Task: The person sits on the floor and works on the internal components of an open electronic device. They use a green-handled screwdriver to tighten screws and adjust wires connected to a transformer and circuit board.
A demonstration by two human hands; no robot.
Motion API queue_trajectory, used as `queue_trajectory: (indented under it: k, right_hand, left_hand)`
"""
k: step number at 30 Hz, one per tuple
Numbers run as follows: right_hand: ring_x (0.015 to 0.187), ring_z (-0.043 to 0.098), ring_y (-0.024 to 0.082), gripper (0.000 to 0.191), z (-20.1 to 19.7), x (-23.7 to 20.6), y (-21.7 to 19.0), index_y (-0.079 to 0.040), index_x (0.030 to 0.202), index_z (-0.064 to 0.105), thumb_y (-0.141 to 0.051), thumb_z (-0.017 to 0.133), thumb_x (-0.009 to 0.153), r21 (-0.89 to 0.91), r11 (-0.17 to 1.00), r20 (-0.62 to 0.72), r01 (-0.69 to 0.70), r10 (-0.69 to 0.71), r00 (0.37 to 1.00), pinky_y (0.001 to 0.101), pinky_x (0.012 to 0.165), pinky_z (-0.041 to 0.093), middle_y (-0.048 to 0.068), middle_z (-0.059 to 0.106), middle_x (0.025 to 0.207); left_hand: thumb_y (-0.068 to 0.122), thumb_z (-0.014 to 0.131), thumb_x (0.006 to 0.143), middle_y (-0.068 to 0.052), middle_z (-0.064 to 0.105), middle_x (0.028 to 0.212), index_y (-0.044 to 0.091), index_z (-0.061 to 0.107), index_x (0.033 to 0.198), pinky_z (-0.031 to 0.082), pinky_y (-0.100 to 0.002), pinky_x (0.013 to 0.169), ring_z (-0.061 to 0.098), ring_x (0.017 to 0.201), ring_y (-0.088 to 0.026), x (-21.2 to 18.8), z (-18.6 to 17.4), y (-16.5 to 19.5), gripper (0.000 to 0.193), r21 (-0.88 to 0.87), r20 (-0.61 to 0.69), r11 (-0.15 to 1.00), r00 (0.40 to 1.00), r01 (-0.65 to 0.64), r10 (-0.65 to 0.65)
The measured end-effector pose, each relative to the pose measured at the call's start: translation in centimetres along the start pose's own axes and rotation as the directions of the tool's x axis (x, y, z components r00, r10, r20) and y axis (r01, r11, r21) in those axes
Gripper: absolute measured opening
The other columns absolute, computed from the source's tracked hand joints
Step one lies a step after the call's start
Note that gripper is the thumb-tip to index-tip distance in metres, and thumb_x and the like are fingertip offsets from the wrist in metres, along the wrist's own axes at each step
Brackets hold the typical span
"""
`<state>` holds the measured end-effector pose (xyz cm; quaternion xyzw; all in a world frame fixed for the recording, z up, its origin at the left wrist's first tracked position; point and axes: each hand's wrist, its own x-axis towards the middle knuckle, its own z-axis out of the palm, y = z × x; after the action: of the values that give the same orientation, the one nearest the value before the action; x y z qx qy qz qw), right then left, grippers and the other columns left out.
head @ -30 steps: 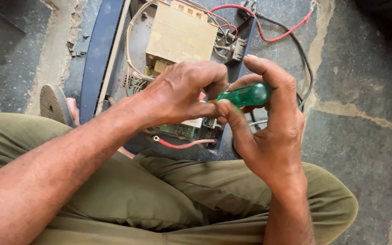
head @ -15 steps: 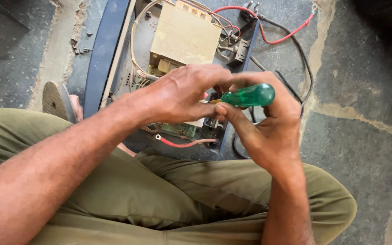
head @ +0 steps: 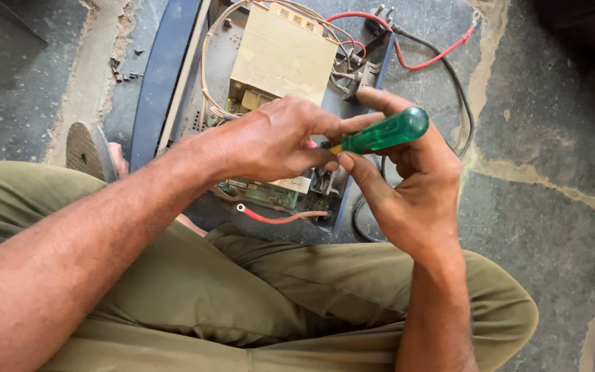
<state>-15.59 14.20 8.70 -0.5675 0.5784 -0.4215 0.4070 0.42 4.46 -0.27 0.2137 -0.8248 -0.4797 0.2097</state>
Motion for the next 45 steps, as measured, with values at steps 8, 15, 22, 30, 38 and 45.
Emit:
queue_trajectory:
  k: [8,15,22,30,38,45]
  right_hand:
    - [0.104,0.067,0.021,0.041,0.1,-0.2,0.8,0.004,0.122,0.064,0.004,0.084,0.086,-0.323,0.936,-0.020,0.138,-0.153,0.988,0.0323,0.093,0.057,0.016,0.066,0.114]
    - [0.110,0.069,0.012,0.046,-0.4,-0.3,1.2,-0.006,0.133,0.055,0.000,0.070,0.091,-0.062,0.998,-0.020,0.026,-0.027,0.999,0.0286,0.101,0.057,0.006,0.071,0.120]
    - [0.120,0.065,0.028,0.042,-1.4,-0.3,2.0,-0.004,0.123,0.065,-0.007,0.084,0.086,-0.575,0.807,0.106,0.138,-0.094,0.990,0.0395,0.106,0.051,0.014,0.065,0.123]
    - [0.140,0.029,0.055,0.050,2.2,-0.5,5.8,-0.003,0.113,0.072,-0.016,0.090,0.068,-0.761,0.632,0.116,0.148,-0.092,0.989,0.0589,0.115,0.027,0.030,0.045,0.143]
    - [0.144,0.032,0.051,0.034,2.2,0.1,8.3,-0.011,0.106,0.080,-0.015,0.089,0.073,-0.767,0.626,0.104,0.138,-0.091,0.990,0.0595,0.119,0.026,0.018,0.050,0.148]
    - [0.146,0.038,0.045,0.026,1.0,0.5,8.4,-0.012,0.099,0.082,-0.021,0.091,0.077,-0.714,0.669,0.195,0.206,-0.093,0.976,0.0567,0.124,0.028,0.014,0.052,0.155]
  left_hand:
    - [0.027,0.086,0.079,-0.010,0.073,0.075,0.001,0.069,0.087,0.055,-0.039,0.064,0.072,0.071,-0.023,0.4,0.5,0.0,0.032,0.019,-0.106,0.997,0.992,0.075,-0.072]
    - [0.015,0.071,0.089,-0.006,0.076,0.077,0.008,0.077,0.095,0.055,-0.039,0.066,0.072,0.070,-0.020,0.3,-0.5,-0.1,0.011,-0.005,0.154,0.981,0.970,0.192,-0.189]
    - [0.024,0.086,0.077,-0.011,0.071,0.078,0.005,0.067,0.086,0.053,-0.044,0.065,0.071,0.074,-0.029,0.2,-0.4,0.3,0.029,0.095,0.014,0.991,0.995,0.097,-0.099]
    - [0.016,0.081,0.071,-0.014,0.072,0.087,0.004,0.067,0.091,0.055,-0.050,0.072,0.070,0.084,-0.038,-0.1,-0.6,0.0,0.027,0.191,-0.033,0.981,0.999,0.018,-0.012]
    - [0.028,0.086,0.075,-0.015,0.070,0.076,0.003,0.067,0.087,0.056,-0.044,0.069,0.072,0.074,-0.033,0.5,-1.8,0.6,0.033,0.091,-0.015,0.988,0.992,0.129,-0.128]
    - [0.019,0.086,0.078,-0.013,0.072,0.078,0.002,0.069,0.088,0.057,-0.041,0.065,0.075,0.074,-0.028,-0.4,-4.5,-0.7,0.026,0.186,-0.329,0.975,0.927,-0.122,0.179]
